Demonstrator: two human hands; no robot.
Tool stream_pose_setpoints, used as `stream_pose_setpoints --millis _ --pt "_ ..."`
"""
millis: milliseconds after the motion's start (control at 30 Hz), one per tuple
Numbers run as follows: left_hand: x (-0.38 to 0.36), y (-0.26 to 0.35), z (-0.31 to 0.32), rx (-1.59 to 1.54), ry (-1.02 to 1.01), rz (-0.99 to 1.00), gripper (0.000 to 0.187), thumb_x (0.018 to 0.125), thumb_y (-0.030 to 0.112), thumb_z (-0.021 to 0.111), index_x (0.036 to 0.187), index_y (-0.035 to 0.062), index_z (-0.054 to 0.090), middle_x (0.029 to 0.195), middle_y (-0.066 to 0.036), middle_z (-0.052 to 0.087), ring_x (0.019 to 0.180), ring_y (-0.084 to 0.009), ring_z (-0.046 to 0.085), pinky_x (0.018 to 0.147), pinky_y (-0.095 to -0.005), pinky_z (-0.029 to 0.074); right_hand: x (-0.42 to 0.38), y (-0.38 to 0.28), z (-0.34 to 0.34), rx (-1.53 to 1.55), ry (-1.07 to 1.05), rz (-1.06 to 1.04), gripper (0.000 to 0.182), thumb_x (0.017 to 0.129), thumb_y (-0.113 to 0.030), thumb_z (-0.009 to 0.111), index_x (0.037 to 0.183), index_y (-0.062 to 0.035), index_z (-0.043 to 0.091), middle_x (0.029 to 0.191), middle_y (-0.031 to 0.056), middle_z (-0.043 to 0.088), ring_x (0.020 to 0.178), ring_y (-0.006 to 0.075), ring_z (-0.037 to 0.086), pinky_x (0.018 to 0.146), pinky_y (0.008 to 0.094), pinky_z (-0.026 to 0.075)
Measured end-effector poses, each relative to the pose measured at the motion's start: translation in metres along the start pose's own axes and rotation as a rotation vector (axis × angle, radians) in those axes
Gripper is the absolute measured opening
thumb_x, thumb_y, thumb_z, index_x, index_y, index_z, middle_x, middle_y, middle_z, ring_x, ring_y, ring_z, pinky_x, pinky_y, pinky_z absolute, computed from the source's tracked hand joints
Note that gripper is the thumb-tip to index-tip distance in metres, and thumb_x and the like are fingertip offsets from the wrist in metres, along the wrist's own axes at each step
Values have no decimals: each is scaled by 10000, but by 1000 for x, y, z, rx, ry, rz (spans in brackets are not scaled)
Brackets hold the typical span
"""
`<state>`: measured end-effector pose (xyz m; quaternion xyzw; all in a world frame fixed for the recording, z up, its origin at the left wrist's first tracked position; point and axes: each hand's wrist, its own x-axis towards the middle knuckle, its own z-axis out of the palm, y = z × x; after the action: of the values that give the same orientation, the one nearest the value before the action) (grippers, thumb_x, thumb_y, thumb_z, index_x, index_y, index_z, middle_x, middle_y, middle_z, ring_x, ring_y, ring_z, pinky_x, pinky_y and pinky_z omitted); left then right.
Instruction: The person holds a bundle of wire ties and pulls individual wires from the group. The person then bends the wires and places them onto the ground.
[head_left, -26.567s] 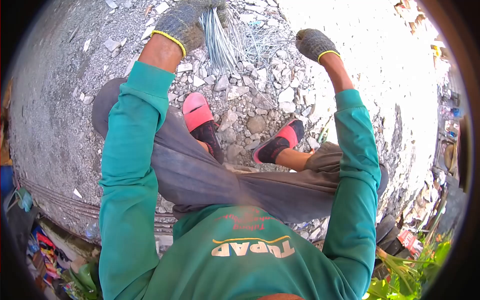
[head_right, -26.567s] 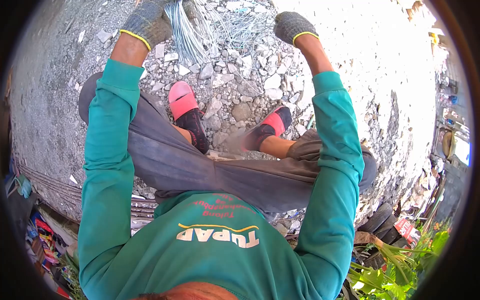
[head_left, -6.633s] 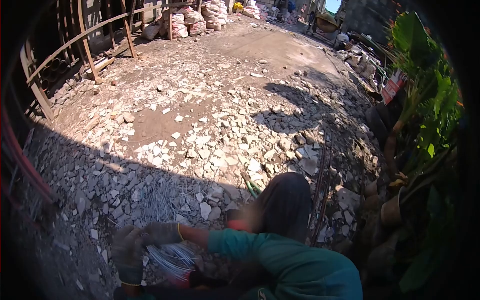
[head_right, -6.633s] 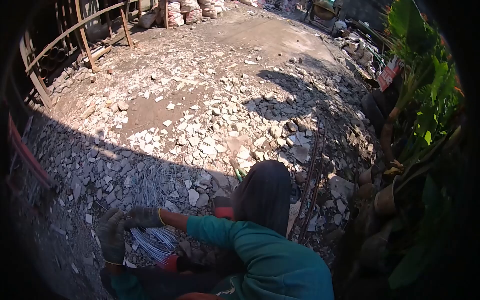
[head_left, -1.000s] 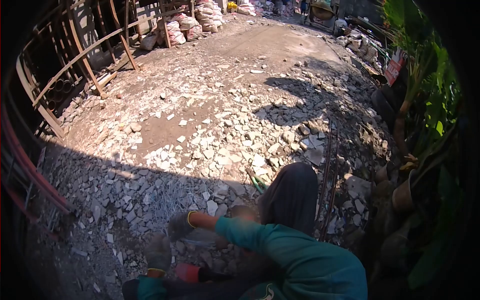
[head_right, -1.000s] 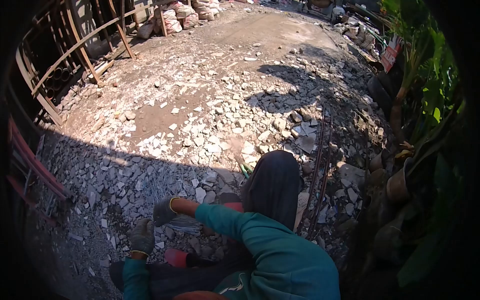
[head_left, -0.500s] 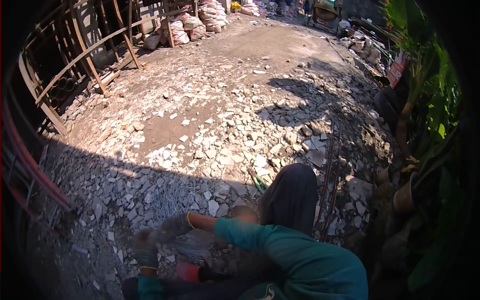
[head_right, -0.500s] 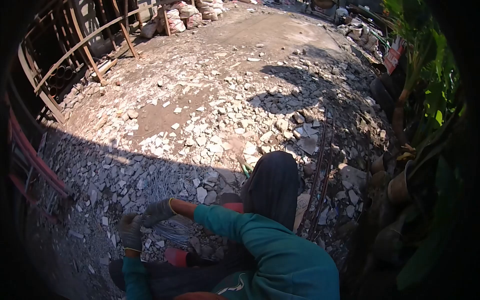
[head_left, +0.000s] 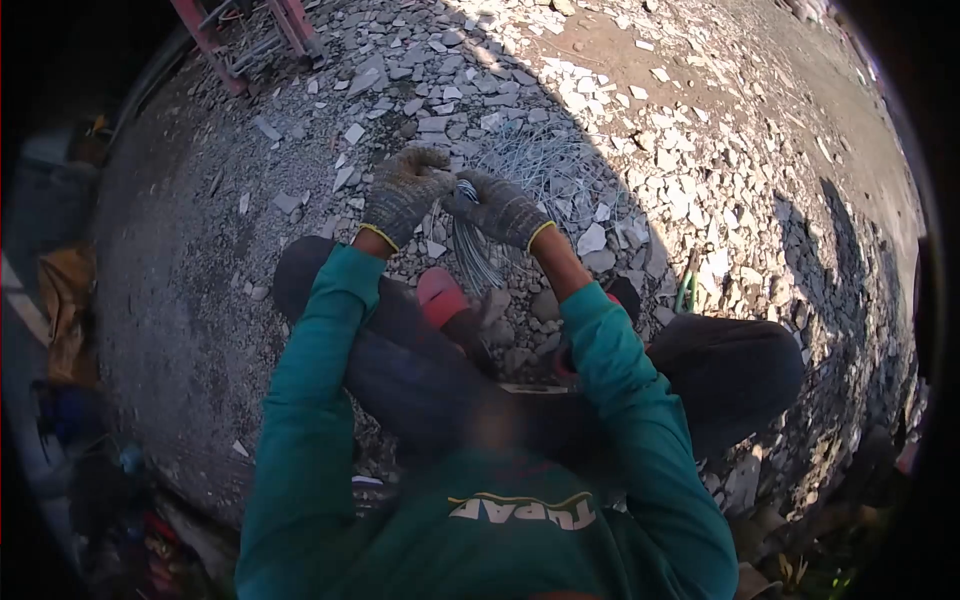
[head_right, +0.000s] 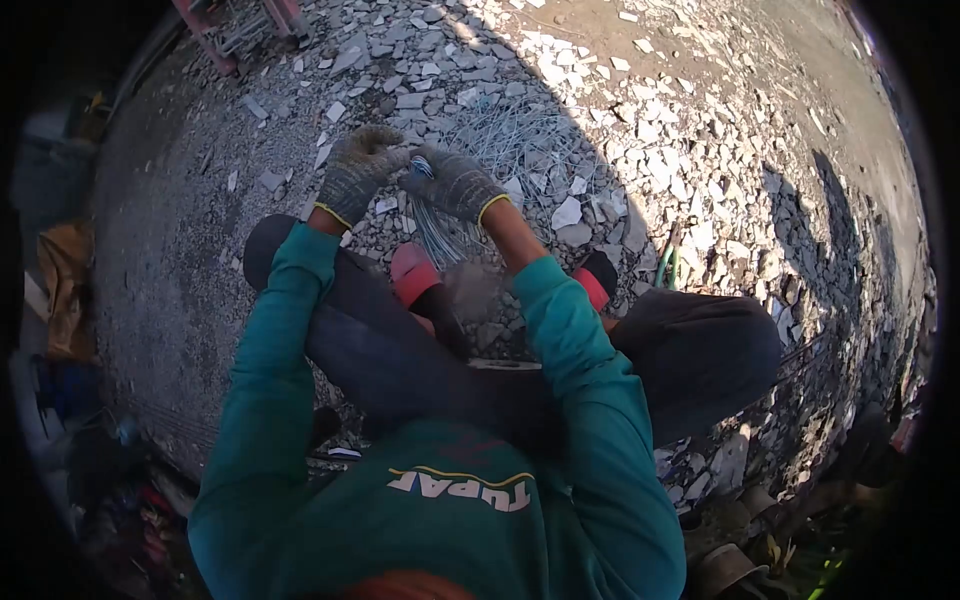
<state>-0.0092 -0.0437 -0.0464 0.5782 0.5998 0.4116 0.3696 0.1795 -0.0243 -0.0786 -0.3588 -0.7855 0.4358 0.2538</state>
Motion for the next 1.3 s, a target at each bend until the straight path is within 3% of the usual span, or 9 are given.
stream_pose_setpoints --millis 200,367,467,667,867,967,1067,1200,1300 --pt "-5 3 -8 -242 -16 -100 268 865 52 708 1124 58 638 941 -6 644 795 -90 602 702 -251 523 2 -25 30 108 -32 185 660 930 -459 678 1444 -93 484 969 169 703 799 225 634 756 409 504" --pt "-4 2 -17 9 19 -31 247 866 89 721 1099 48 648 951 -18 656 818 -100 615 720 -260 529 16 8 23 41 20 -132 707 874 -488 730 1392 -55 516 1207 228 661 1097 337 664 933 424 511" --pt "0 -18 -19 261 90 162 242 874 140 748 1072 34 658 994 -39 680 872 -116 634 752 -279 539 25 32 -11 198 221 13 572 949 -365 697 1379 -25 534 1085 71 684 948 163 628 897 313 514" --pt "20 -17 -28 45 77 -53 209 905 162 732 1048 23 670 883 -30 679 746 -85 615 669 -252 518 9 26 -103 455 343 250 474 957 -373 682 1303 -54 634 1059 42 717 870 122 640 789 277 522" --pt "76 -37 -58 -56 100 -334 270 865 266 752 944 11 712 746 -52 701 606 -126 613 680 -261 526 2 -23 -157 77 283 18 460 957 -376 680 1252 -24 667 1018 45 719 886 106 637 810 281 528" --pt "89 -27 -60 132 88 -496 212 899 195 711 780 32 647 616 -71 589 488 -179 541 461 -351 454 7 -57 -184 -119 109 -150 472 966 -374 672 1239 11 657 1042 50 707 934 121 634 881 294 522" --pt "159 -153 -111 441 315 34 222 866 238 733 813 27 691 693 -108 673 570 -209 623 538 -371 511 -1 -138 -204 -493 -27 38 535 944 -381 679 1306 3 589 1124 183 702 1065 247 667 954 366 512" --pt "109 -51 -89 483 655 -42 237 816 250 759 907 32 738 826 -137 743 713 -233 702 681 -379 559 -12 -197 -214 -956 -204 212 471 973 -415 612 1260 -43 641 1152 192 702 1075 307 676 945 417 524" --pt "101 -68 -63 561 617 -103 245 773 256 758 943 80 763 904 -149 757 838 -286 728 813 -388 557 -31 -105 -231 -873 -95 -103 418 937 -314 697 1235 -27 637 1062 166 713 951 277 701 854 387 566"
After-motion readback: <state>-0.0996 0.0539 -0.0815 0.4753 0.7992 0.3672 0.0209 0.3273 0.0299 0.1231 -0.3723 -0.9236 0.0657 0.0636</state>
